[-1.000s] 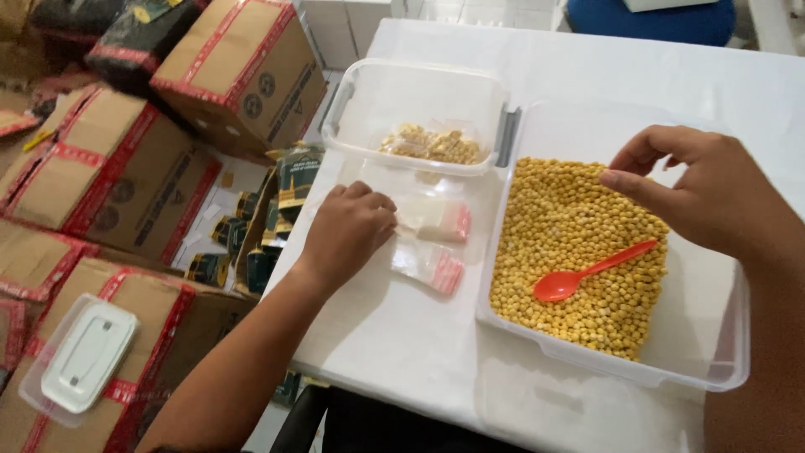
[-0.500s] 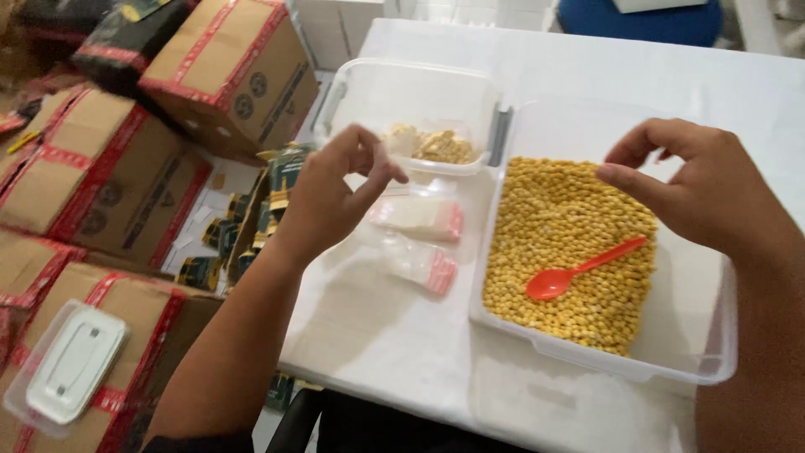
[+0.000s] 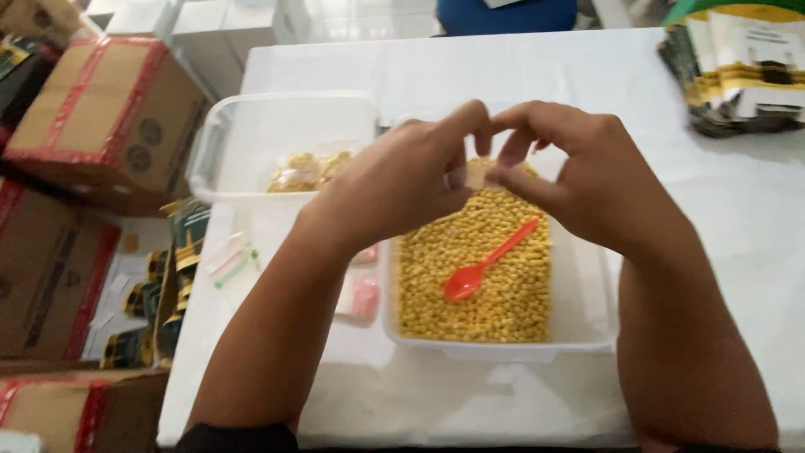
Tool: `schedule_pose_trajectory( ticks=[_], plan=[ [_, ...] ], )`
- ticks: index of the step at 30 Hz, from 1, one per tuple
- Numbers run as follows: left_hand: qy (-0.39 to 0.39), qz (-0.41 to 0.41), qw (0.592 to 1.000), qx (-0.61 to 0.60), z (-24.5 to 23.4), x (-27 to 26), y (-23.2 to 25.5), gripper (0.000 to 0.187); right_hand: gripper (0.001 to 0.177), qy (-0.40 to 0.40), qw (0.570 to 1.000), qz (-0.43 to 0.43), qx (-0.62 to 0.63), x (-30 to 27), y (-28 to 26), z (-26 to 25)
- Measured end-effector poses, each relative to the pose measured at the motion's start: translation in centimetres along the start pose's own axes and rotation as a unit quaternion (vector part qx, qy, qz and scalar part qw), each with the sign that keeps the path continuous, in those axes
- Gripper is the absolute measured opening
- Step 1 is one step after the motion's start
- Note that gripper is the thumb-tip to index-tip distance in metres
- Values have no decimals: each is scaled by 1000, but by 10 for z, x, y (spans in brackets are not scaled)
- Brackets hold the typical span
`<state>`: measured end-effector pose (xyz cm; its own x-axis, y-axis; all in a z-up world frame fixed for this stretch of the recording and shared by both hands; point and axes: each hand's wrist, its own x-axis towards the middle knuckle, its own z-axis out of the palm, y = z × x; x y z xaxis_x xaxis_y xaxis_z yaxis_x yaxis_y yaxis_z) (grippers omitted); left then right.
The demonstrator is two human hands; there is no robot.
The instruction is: Scooping small yellow beads from a large plastic container into small individual plastic bags using a spoon.
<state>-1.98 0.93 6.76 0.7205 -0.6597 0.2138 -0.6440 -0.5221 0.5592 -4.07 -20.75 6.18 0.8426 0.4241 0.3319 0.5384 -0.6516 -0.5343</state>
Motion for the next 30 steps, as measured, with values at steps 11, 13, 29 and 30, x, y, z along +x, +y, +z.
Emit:
schedule_pose_trajectory(
  ticks=[11,13,29,30],
  plan=[
    [123,34,973,-191,6,6,-11,33,36,-44,993,113,11,6,0,1],
    [124,32,974,-185,8,7,-12,33,13,30,998,34,38,5,2,0],
    [89,83,992,-27,25,6,-23,39,21,0,993,90,72,7,10,13],
    [84,86,991,-59,24,5,-21,33,21,-4,994,81,73,6,12,13]
  ],
)
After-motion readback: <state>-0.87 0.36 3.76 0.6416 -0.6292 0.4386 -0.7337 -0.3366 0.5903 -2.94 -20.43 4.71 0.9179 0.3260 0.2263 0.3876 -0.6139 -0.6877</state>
